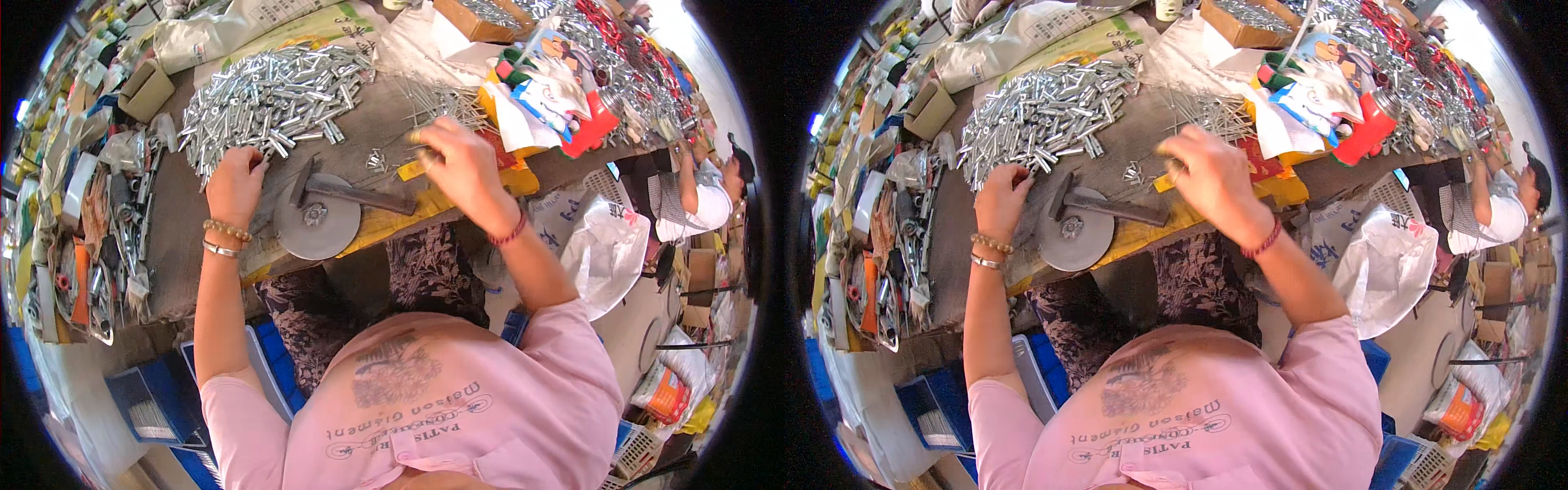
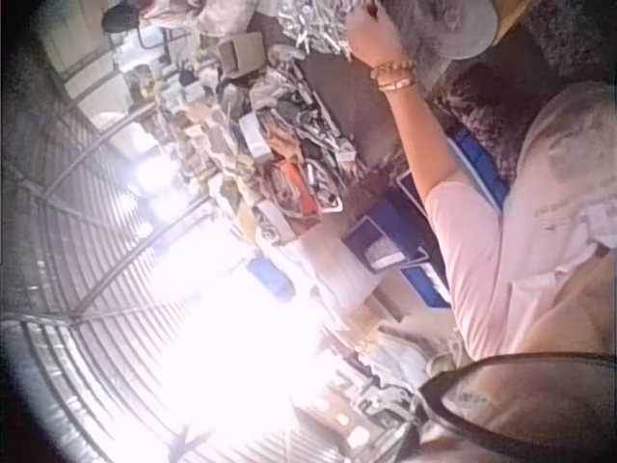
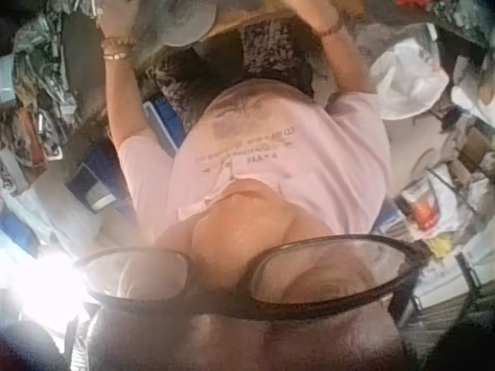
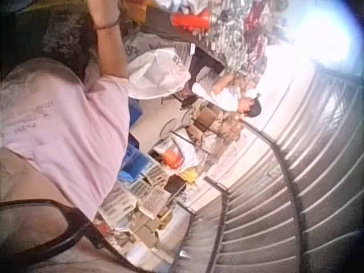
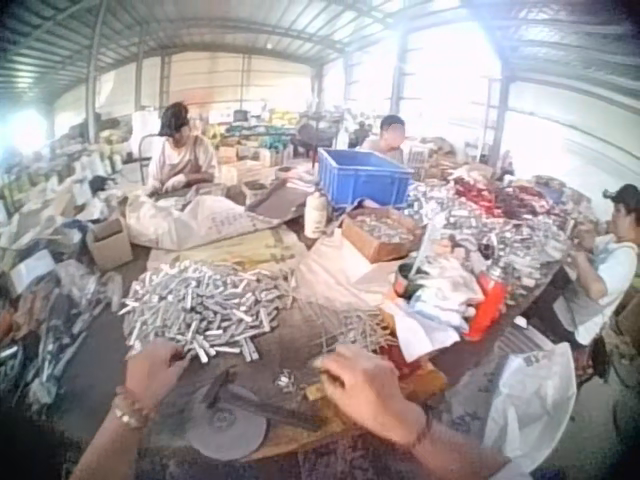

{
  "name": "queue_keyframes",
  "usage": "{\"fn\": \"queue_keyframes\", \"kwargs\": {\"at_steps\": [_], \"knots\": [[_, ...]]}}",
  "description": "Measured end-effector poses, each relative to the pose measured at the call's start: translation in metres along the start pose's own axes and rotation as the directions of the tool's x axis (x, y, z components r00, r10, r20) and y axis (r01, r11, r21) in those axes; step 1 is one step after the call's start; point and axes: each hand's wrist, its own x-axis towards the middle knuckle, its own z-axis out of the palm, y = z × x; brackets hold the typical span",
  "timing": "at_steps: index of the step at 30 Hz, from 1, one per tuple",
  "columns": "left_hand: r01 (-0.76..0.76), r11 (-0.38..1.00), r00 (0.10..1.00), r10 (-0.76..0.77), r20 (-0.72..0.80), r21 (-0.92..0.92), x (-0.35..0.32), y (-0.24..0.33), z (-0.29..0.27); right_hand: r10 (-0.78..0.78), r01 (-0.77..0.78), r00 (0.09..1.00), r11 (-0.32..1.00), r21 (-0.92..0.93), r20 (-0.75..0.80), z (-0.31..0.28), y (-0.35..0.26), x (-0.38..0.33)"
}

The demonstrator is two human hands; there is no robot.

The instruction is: The person puts finger guards on their fingers, assembles fasteners by inserting metal pins into metal anchor sleeves, and places the assembled parts into a blue bin.

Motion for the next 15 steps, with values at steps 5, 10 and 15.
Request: {"fn": "queue_keyframes", "kwargs": {"at_steps": [5,10,15], "knots": [[0.071,0.997,0.997,-0.071,0.015,-0.02,0.0,-0.001,0.001,-0.096,0.103,0.995,0.961,-0.257,0.04,0.005,0.053,0.024],[0.11,0.963,0.992,-0.089,0.092,-0.248,-0.033,0.012,-0.029,-0.184,0.208,0.977,0.922,-0.326,0.105,0.017,0.069,0.029],[0.08,0.943,0.985,-0.025,0.172,-0.324,-0.081,0.055,-0.055,-0.272,0.272,0.962,0.956,-0.111,0.01,0.006,0.045,0.026]]}}
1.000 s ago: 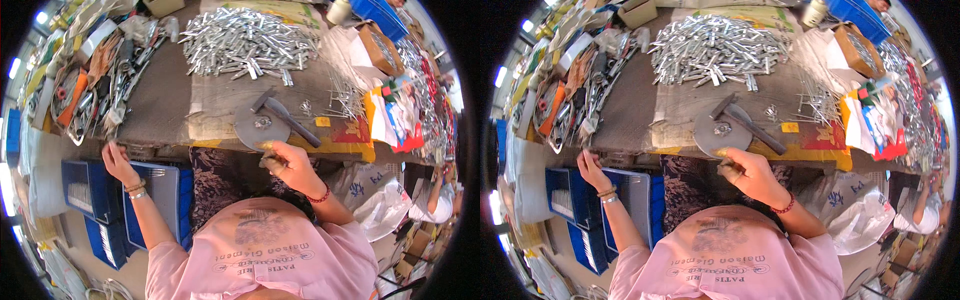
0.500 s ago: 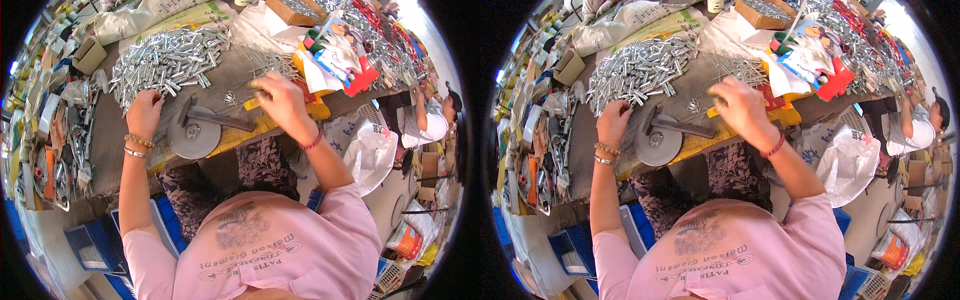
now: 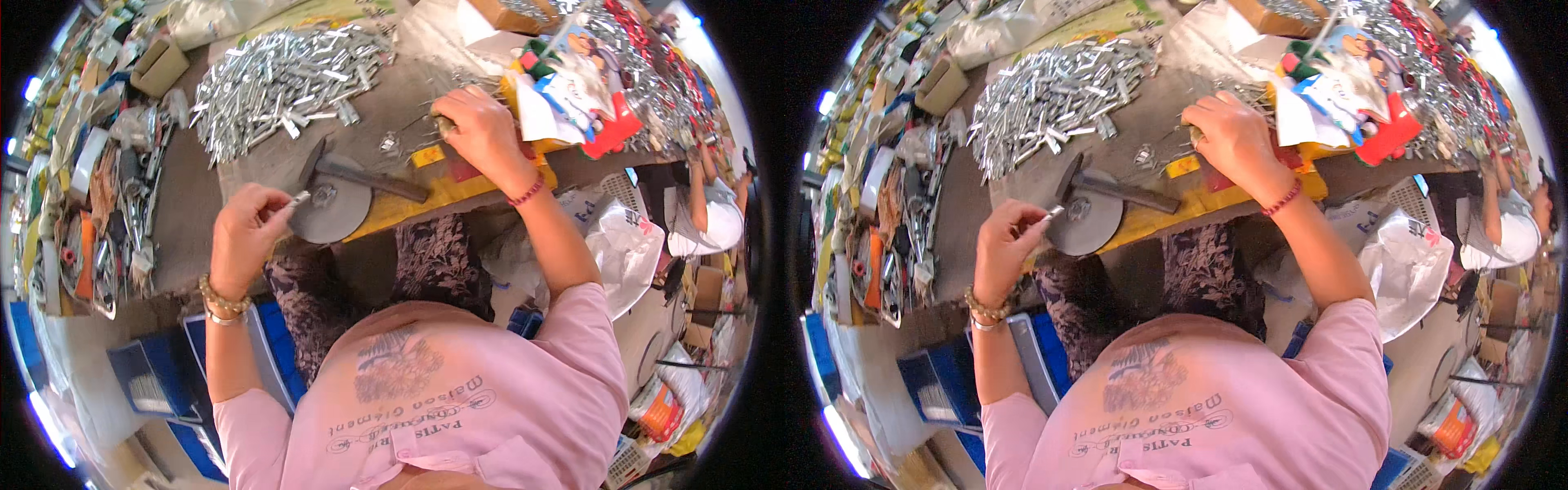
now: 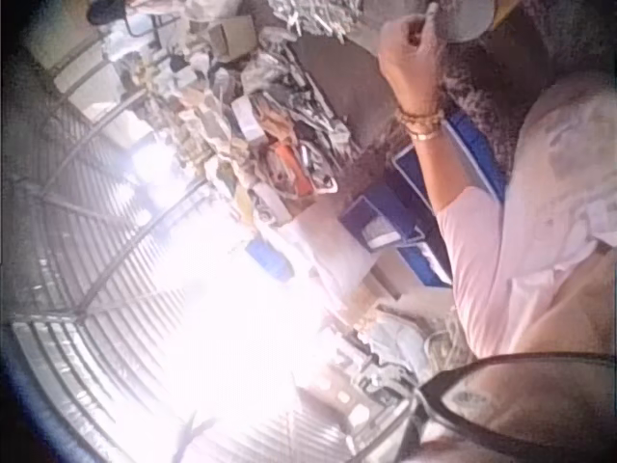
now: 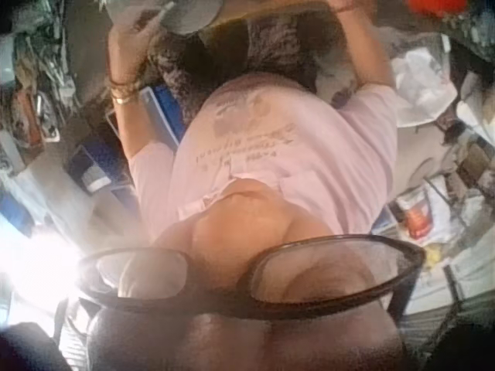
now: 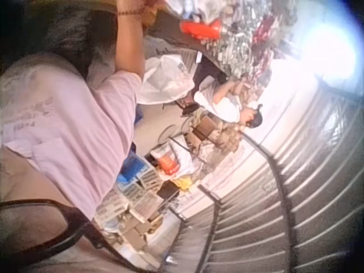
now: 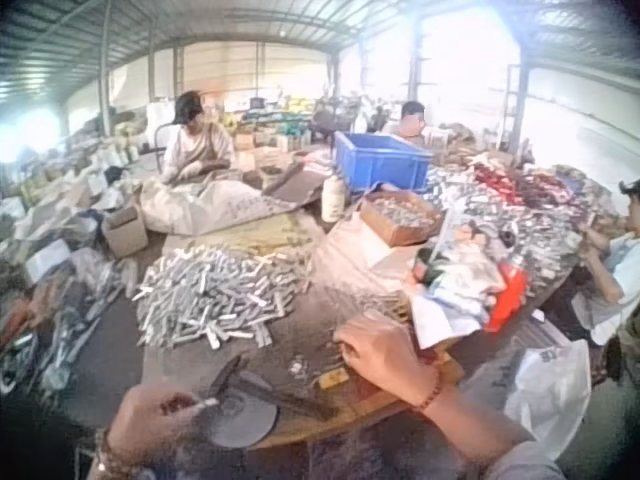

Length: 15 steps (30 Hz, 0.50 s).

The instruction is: The person puts finger guards on their fingers, assembles fasteners by inserting metal pins into metal anchor sleeves, and places the assembled parts into a blue bin.

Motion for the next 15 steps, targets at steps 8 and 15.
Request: {"fn": "queue_keyframes", "kwargs": {"at_steps": [8,15], "knots": [[-0.116,0.985,0.99,0.124,-0.059,0.128,-0.025,0.008,0.018,-0.207,0.165,0.969,0.947,0.276,0.131,0.01,-0.117,-0.002],[-0.081,0.992,0.992,0.09,-0.092,0.101,-0.03,0.007,0.03,-0.205,0.161,0.968,0.949,0.269,0.142,0.028,-0.136,-0.006]]}}
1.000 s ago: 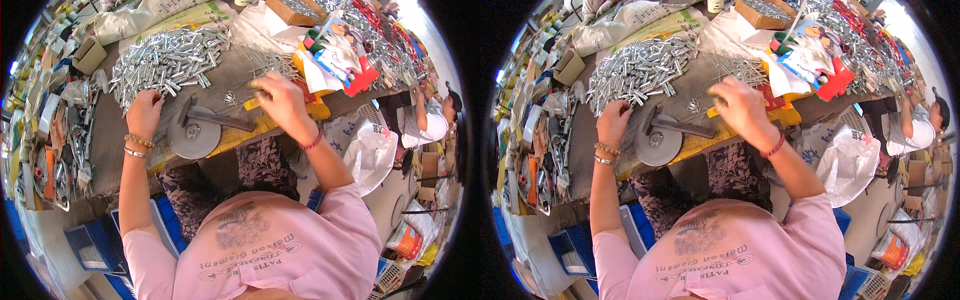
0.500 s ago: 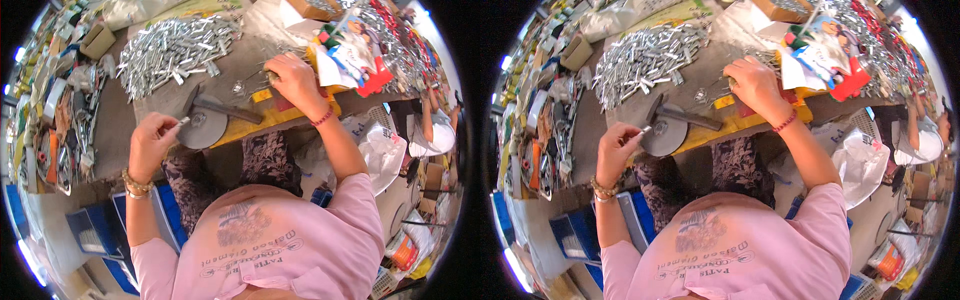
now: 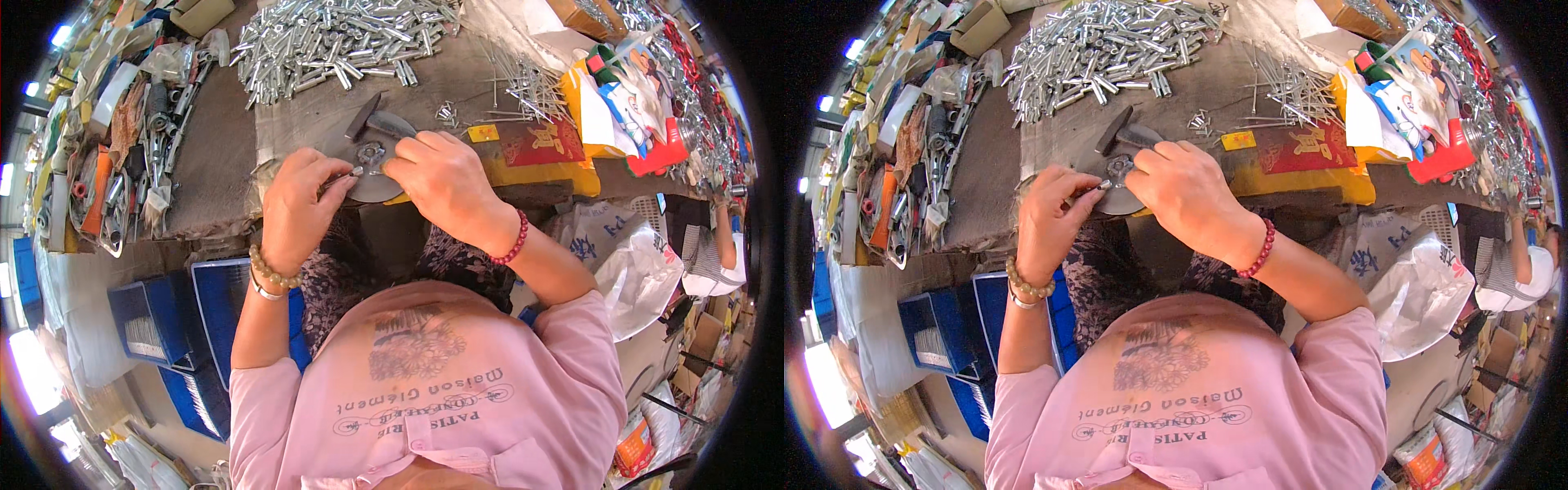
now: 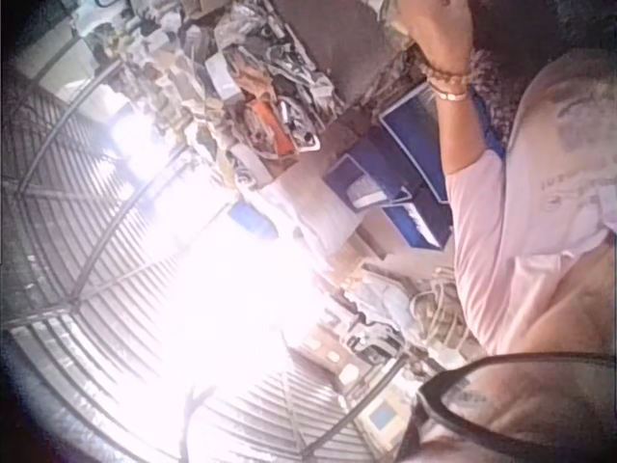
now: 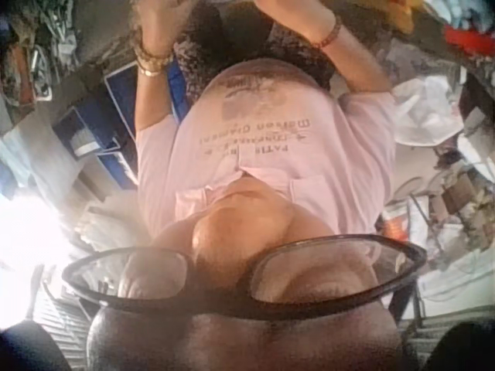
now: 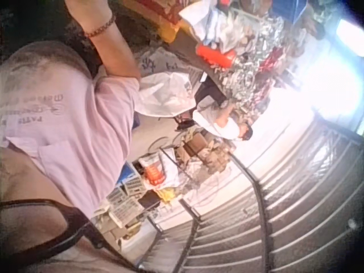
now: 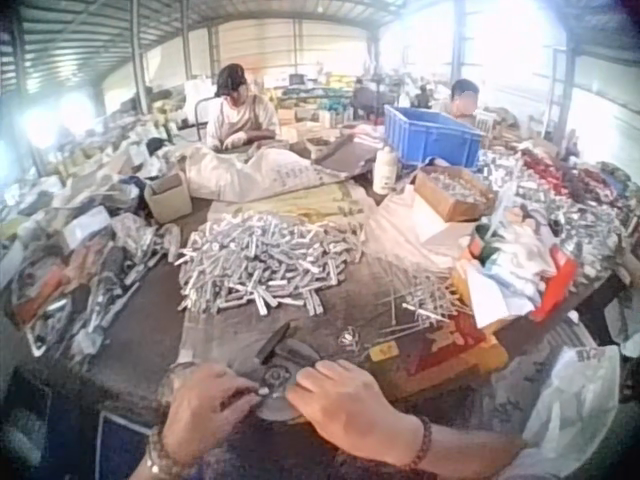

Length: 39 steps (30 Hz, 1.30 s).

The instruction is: The person puts finger guards on their fingers, assembles fasteners by inserting metal pins into metal anchor sleeves, and places the assembled parts into a blue bin.

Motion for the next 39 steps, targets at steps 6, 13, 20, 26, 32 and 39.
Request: {"fn": "queue_keyframes", "kwargs": {"at_steps": [6,13,20,26,32,39], "knots": [[-0.017,0.999,1.0,0.017,-0.02,-0.033,-0.006,-0.003,0.002,-0.022,0.022,1.0,1.0,-0.008,0.021,0.001,0.0,0.003],[0.013,0.996,1.0,-0.014,-0.012,-0.087,-0.007,-0.004,0.003,-0.069,0.069,0.998,0.998,0.015,0.004,0.005,0.003,0.006],[-0.028,0.995,0.998,0.023,-0.053,-0.091,-0.008,-0.007,0.007,-0.032,0.032,0.999,0.997,0.071,0.005,0.01,0.006,0.008],[-0.062,0.994,0.996,0.055,-0.077,-0.09,-0.008,-0.007,0.011,-0.082,0.08,0.996,0.995,0.066,0.02,0.014,0.006,0.009],[-0.052,0.999,0.995,0.053,-0.083,0.005,-0.009,0.004,0.008,-0.11,0.11,0.994,0.994,0.028,0.013,0.009,0.003,0.006],[-0.029,0.998,0.997,0.025,-0.071,-0.058,-0.009,0.003,0.007,0.261,-0.272,0.953,0.96,-0.058,-0.15,-0.043,0.062,-0.004]]}}
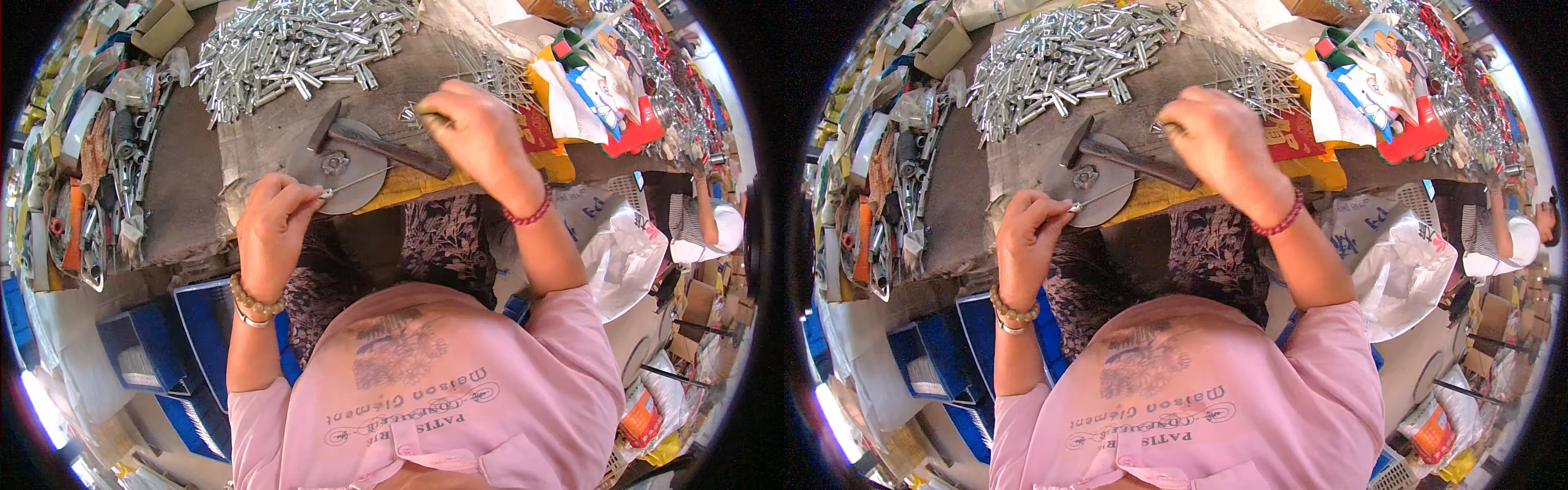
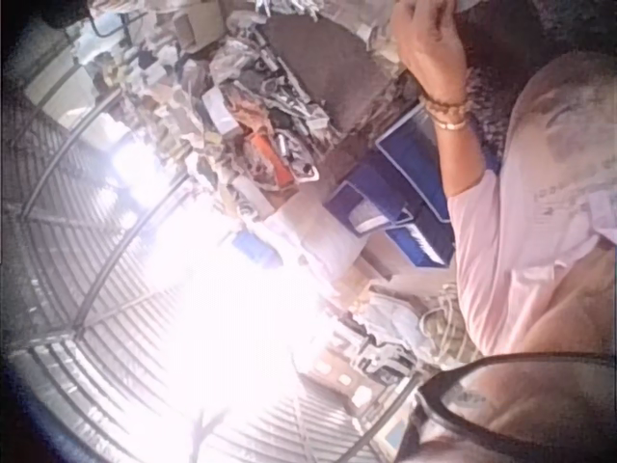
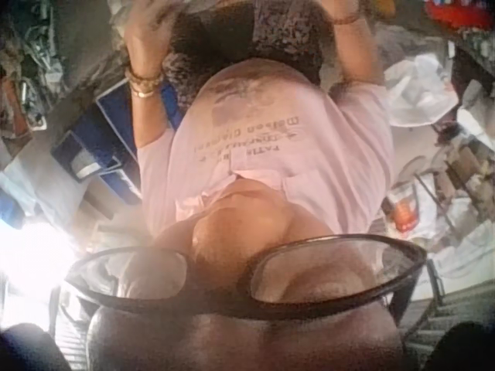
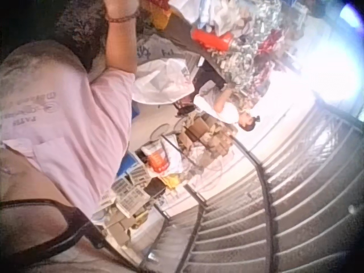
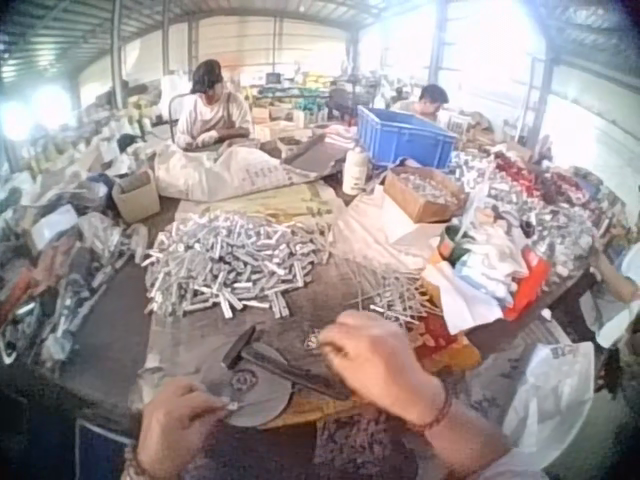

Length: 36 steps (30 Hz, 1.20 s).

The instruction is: The person puts finger guards on their fingers, assembles fasteners by inserting metal pins into metal anchor sleeves, and places the assembled parts into a blue bin.

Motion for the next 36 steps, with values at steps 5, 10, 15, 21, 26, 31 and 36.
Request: {"fn": "queue_keyframes", "kwargs": {"at_steps": [5,10,15,21,26,31,36], "knots": [[0.004,1.0,1.0,-0.004,-0.021,-0.014,0.0,-0.003,0.003,0.192,-0.173,0.971,0.975,-0.137,0.139,-0.001,0.015,-0.015],[-0.003,1.0,1.0,0.003,-0.012,-0.011,-0.001,-0.005,0.002,0.203,-0.184,0.966,0.975,-0.125,0.16,0.008,0.007,-0.019],[-0.002,1.0,1.0,0.002,-0.001,0.016,-0.003,-0.006,0.001,0.175,-0.149,0.969,0.977,-0.152,0.177,0.01,0.006,-0.017],[-0.016,1.0,0.998,0.017,-0.052,0.019,-0.001,-0.003,0.004,0.222,-0.249,0.965,0.942,0.226,0.14,0.006,-0.007,-0.013],[-0.007,1.0,1.0,0.008,-0.02,0.01,-0.003,-0.007,0.002,0.327,-0.562,0.827,0.462,0.686,0.458,0.004,-0.04,0.0],[-0.03,0.999,0.999,0.031,-0.022,0.038,-0.003,-0.006,0.001,0.185,-0.451,0.888,0.53,0.718,0.421,0.016,-0.046,0.002],[-0.04,0.998,0.999,0.04,-0.015,0.043,-0.003,-0.009,0.002,-0.003,-0.165,0.962,0.789,0.591,0.273,0.039,-0.075,0.006]]}}
